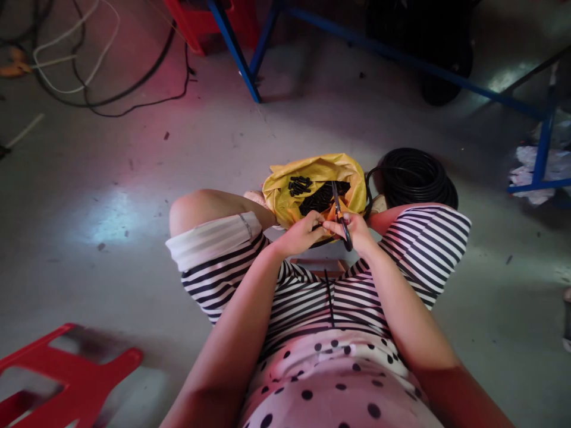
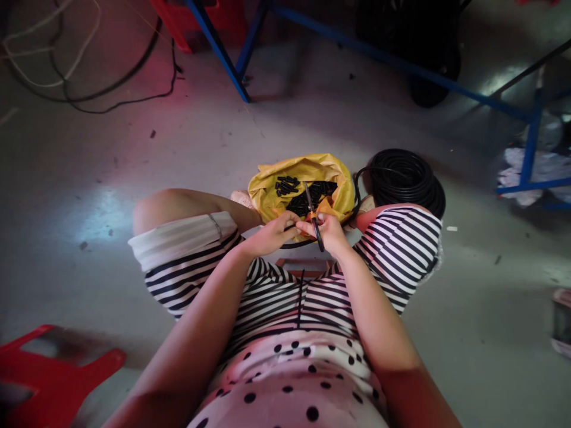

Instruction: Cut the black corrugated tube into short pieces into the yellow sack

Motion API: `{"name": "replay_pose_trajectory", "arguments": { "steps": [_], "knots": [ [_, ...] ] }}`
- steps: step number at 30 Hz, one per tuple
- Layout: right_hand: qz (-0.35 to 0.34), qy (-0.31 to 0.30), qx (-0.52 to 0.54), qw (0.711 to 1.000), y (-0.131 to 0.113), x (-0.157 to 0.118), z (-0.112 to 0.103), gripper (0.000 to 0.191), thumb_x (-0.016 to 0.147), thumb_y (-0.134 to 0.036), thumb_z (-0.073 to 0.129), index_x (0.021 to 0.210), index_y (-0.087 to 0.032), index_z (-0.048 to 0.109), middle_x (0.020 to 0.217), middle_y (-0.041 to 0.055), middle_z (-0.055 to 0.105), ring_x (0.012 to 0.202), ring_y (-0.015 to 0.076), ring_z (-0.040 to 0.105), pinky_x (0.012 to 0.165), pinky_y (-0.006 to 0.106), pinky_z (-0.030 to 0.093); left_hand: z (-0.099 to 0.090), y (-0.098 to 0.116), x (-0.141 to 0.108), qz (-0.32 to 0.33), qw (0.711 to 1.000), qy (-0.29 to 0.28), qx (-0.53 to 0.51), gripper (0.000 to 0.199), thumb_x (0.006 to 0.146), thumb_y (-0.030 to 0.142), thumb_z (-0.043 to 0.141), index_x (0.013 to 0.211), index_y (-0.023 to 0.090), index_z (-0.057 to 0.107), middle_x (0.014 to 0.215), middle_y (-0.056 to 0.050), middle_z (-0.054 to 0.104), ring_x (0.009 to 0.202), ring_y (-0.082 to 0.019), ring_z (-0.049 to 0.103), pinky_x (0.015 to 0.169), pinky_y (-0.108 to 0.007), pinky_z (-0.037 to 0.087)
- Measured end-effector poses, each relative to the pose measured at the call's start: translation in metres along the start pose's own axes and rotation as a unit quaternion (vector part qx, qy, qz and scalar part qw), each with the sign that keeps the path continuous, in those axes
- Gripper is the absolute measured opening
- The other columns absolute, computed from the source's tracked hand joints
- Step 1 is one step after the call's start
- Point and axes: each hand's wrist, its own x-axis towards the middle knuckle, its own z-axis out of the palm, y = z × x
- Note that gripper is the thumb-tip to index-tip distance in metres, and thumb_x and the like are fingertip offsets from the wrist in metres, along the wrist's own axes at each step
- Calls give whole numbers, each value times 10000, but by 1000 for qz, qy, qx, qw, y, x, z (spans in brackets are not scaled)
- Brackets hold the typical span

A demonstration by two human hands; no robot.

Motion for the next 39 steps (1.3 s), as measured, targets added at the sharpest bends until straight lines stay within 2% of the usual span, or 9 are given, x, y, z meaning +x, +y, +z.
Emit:
{"name": "replay_pose_trajectory", "arguments": {
  "steps": [4, 8, 12, 20, 23, 27, 32, 36, 39],
  "knots": [
    [-8, 50, -4, 999, 0, 0, -1, 537, 639, -661, 812, 756, -197, 568, 667, -15, 555, 607, 151, 529, 586, 281, 467, -5, 6, -1, -7, 997, 64, -46, 225, 842, 306, 652, 1009, 176, 577, 985, -46, 670, 928, -206, 642, 840, -326, 519],
    [-8, 91, -84, 992, 5, 1, 1, 522, 656, -682, 774, 712, -206, 568, 589, -7, 558, 578, 172, 546, 539, 277, 444, -3, 15, -1, -28, 976, 127, -173, 330, 835, 456, 724, 930, 179, 572, 885, -48, 687, 832, -204, 652, 779, -331, 538],
    [-23, 68, -97, 993, 7, -3, 12, 457, 660, -616, 782, 757, -192, 640, 608, 12, 615, 616, 189, 575, 549, 267, 436, 10, 24, -2, -34, 959, 85, -268, 491, 710, 492, 851, 961, 148, 606, 929, -77, 724, 846, -214, 681, 794, -341, 568],
    [-3, -20, 34, 999, -1, -13, 26, 472, 613, -579, 852, 710, -173, 632, 538, -24, 562, 490, 131, 480, 473, 252, 347, 16, 23, -2, -64, 910, 145, -383, 525, 611, 407, 942, 812, 182, 512, 832, -17, 695, 677, -161, 668, 568, -258, 538],
    [-20, -55, 21, 998, -1, -13, 24, 481, 604, -580, 865, 729, -169, 648, 566, -25, 567, 525, 136, 495, 503, 256, 370, 12, 23, -1, -27, 902, 155, -402, 528, 634, 340, 936, 720, 193, 437, 678, 46, 594, 682, -124, 646, 592, -203, 507],
    [-37, -82, -54, 994, -12, -16, 13, 431, 630, -522, 871, 762, -173, 657, 643, -25, 589, 592, 137, 512, 560, 256, 400, 4, 25, -3, 10, 903, 108, -416, 507, 686, 317, 913, 734, 197, 423, 756, 16, 668, 741, -125, 660, 698, -229, 541],
    [-75, -19, -157, 985, -29, -28, 8, 349, 679, -459, 860, 817, -171, 719, 673, -5, 650, 638, 163, 576, 607, 273, 444, -2, 31, -7, 36, 906, 65, -417, 484, 752, 315, 874, 770, 212, 401, 852, -15, 720, 809, -158, 700, 771, -285, 570],
    [-85, -56, -85, 991, -25, -30, 6, 392, 760, -525, 799, 945, -182, 764, 812, 42, 742, 763, 214, 682, 714, 326, 544, -6, 31, -8, 49, 918, 72, -387, 453, 782, 321, 846, 770, 214, 405, 874, -28, 726, 805, -170, 687, 744, -301, 562],
    [-215, 56, -115, 968, -25, -34, -6, 412, 813, -544, 776, 1037, -200, 742, 941, 72, 768, 846, 229, 704, 795, 378, 569, -13, 27, -6, 72, 921, 129, -360, 433, 791, 306, 826, 753, 214, 405, 843, -21, 722, 831, -171, 674, 796, -300, 531]
  ]
}}
